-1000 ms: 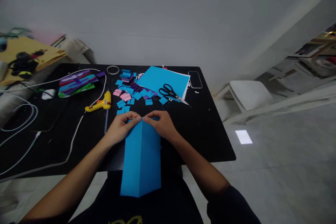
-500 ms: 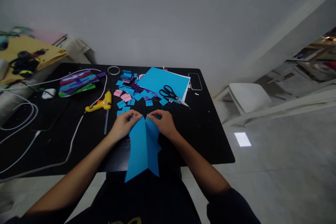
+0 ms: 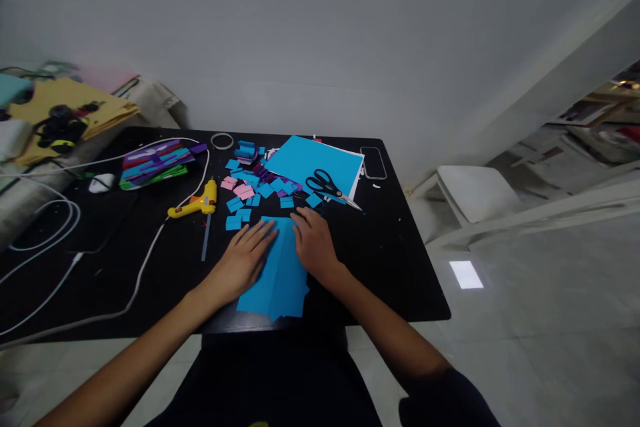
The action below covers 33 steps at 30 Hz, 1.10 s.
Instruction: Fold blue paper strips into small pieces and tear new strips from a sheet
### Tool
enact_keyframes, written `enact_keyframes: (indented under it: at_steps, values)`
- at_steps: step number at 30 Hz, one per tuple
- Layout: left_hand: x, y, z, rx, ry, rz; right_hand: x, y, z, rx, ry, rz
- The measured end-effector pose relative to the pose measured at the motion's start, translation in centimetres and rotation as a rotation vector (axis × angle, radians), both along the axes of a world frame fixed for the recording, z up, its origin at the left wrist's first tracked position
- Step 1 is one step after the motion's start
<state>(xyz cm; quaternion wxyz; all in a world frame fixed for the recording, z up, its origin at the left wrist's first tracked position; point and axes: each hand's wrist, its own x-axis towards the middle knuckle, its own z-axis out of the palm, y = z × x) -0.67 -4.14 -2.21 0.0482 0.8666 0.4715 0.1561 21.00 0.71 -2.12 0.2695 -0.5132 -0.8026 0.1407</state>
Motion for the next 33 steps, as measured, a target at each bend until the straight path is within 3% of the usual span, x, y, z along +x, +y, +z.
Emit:
enact_keyframes:
  at_steps: [3,7,15,33]
  values:
    - [-0.3,-0.5,-0.4,-0.004,0.035,0.009,0.1,-2.6,-1.0,-0.023,-0.183,0.04]
    - [-0.1,-1.3,-0.8,-0.017,0.058,0.046,-0.1,-4.5,-2.1,-0.068,-0.3,-0.005]
    - [1.0,-2.2,-1.5,-0.012,0.081,0.149,-0.6,-4.6,-2.1,-0.093,-0.33,-0.045]
    - [1.3,-2.5,-1.7,-0.012,0.038,0.189,-0.6,-4.9,-2.0,-0.115,-0.349,-0.059]
